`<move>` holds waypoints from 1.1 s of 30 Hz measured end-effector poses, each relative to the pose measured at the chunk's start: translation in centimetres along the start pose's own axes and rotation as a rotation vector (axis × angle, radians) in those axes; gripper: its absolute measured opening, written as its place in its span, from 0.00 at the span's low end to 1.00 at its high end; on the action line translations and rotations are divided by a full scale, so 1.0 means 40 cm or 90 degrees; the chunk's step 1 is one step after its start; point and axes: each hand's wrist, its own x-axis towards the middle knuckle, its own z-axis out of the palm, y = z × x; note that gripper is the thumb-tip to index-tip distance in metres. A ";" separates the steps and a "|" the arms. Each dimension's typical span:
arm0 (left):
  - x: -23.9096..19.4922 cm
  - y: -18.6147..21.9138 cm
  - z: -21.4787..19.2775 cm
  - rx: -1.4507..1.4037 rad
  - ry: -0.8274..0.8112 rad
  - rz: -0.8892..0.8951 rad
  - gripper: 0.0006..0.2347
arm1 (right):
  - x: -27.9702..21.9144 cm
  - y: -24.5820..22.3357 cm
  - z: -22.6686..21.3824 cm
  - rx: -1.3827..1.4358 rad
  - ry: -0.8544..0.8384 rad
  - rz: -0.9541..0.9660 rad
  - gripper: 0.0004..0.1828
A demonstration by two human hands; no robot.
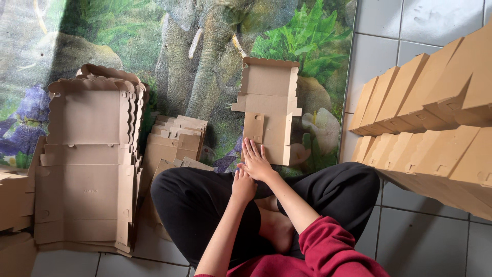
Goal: The person sits on the floor and assembles flat-packed cardboard boxes by hand. They fold the sides and tuck the tabs into slots to form the box structure, then place the completed boxes into a stack.
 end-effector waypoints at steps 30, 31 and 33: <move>-0.044 -0.012 -0.036 -0.450 0.546 -0.057 0.04 | -0.230 0.318 -0.157 0.684 0.670 0.292 0.11; -0.027 -0.022 -0.033 -0.450 0.545 -0.057 0.04 | -0.199 0.360 -0.115 0.684 0.671 0.293 0.11; 0.006 -0.034 -0.023 -0.524 0.541 -0.037 0.08 | -0.144 0.450 -0.032 0.894 0.591 0.402 0.16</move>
